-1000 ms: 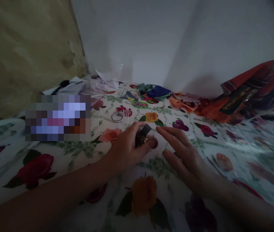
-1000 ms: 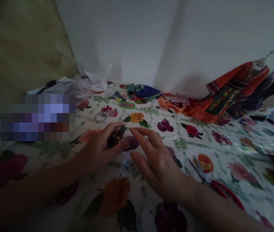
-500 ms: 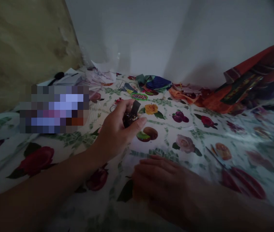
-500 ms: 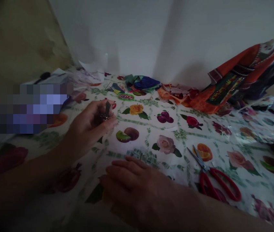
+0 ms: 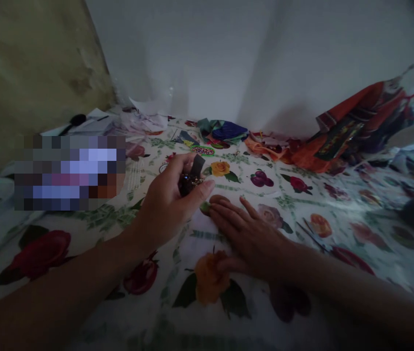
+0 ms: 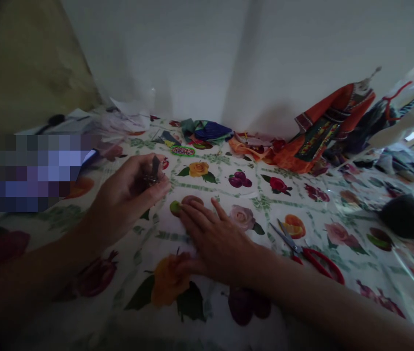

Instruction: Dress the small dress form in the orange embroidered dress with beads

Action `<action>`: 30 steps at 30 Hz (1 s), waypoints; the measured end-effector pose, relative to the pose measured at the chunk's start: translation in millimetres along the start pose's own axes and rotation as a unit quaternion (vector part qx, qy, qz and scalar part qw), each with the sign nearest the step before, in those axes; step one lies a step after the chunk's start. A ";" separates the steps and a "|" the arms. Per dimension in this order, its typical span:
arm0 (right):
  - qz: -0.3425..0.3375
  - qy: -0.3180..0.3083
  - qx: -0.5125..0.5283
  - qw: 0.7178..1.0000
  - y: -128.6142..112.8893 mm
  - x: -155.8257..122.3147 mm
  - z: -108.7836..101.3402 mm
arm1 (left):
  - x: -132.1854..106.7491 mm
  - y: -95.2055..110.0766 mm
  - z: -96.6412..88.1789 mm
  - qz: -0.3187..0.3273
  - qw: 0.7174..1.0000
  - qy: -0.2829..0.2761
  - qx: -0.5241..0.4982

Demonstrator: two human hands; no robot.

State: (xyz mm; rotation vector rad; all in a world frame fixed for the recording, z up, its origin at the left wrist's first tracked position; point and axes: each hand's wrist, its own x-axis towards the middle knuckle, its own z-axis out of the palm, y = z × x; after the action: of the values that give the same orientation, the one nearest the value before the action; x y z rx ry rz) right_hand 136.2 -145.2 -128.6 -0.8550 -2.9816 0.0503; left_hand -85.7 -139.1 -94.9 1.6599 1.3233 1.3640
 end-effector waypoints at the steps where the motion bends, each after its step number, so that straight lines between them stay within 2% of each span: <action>1: 0.011 -0.001 -0.004 1.000 3.8 -3.3 -0.4 | -0.1 -0.6 0.3 0.002 1.000 -0.002 0.006; 5: 0.033 -0.001 -0.004 0.999 4.6 -15.9 -6.7 | -0.3 -2.6 0.6 -0.007 0.999 -0.008 0.035; 10: -0.015 -0.010 0.035 0.999 -22.6 -34.9 -13.3 | 0.1 -5.3 0.9 -0.010 0.999 -0.004 0.046; 12: -0.030 -0.022 0.055 0.998 -26.7 -38.0 -11.4 | 0.3 -6.8 1.4 -0.007 0.999 -0.006 0.046; 16: 0.003 -0.025 0.052 0.998 -10.8 -29.1 -7.8 | 0.7 -8.9 1.8 -0.004 0.999 -0.012 0.053; 20: 0.023 -0.022 0.025 0.999 5.4 -15.8 -12.9 | 1.6 -10.6 0.8 -0.002 0.998 -0.006 0.058; 27: -0.010 -0.012 0.065 0.998 -10.3 -10.0 -15.6 | 1.4 -12.8 1.4 -0.004 0.996 -0.022 0.082; 30: 0.001 -0.012 0.066 0.998 -6.2 -10.7 -14.6 | 0.6 -13.0 1.7 -0.007 0.995 -0.037 0.093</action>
State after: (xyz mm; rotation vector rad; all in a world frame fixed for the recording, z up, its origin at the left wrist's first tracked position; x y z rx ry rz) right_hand 142.7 -155.8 -114.1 -0.8478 -2.9587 0.2576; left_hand -88.2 -134.2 -106.8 1.8016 1.4522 1.1884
